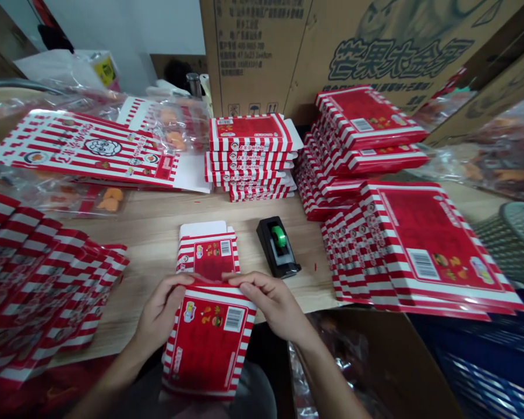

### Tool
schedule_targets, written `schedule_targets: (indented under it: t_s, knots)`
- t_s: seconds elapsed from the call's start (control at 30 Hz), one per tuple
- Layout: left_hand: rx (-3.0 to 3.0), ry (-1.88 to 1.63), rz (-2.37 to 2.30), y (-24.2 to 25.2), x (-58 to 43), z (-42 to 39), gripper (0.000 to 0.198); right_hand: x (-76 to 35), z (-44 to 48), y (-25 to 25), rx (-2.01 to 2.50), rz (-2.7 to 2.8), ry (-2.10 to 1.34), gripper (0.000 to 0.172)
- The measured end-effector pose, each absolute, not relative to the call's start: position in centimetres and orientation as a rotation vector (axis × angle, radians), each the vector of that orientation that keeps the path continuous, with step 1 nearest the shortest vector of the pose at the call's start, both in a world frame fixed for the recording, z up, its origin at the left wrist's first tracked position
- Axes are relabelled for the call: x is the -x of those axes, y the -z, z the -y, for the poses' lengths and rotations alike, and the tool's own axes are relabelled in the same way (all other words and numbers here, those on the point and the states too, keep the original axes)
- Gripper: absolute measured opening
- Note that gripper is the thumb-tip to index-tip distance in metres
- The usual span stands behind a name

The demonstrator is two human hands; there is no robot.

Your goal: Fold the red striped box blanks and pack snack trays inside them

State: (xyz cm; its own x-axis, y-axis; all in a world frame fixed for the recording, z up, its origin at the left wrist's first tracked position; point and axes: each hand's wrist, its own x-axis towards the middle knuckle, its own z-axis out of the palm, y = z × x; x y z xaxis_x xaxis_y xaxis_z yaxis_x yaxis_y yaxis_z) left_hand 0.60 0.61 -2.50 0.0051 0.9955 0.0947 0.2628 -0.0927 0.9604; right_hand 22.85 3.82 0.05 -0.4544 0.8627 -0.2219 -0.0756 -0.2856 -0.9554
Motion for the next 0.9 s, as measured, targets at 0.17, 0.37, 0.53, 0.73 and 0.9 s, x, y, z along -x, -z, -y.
schedule_targets:
  t_s: [0.17,0.37,0.53,0.73,0.9]
  knots:
    - [-1.529,-1.105,-1.383,2.3,-0.7,-0.2,0.019,-23.3,-4.2,0.2,0.960,1.269,-1.886,0.017]
    - [-1.545,-1.099,-1.400,2.2,-0.8,-0.2,0.019,-23.5,-4.5,-0.1,0.936,1.341,-1.870,0.019]
    - [-1.472,-1.125,-1.532,2.4,-0.6,0.2,0.019,-23.2,-2.8,-1.4,0.914,1.671,-1.814,0.037]
    - [-1.198,-1.185,-1.657,1.2,0.8,-1.2,0.020,-26.7,-4.9,2.1,1.544,1.409,-0.932,0.034]
    - [-1.195,-1.192,-1.571,-0.6,3.4,-4.3,0.018,-29.9,-7.5,5.0,1.769,1.245,-0.920,0.044]
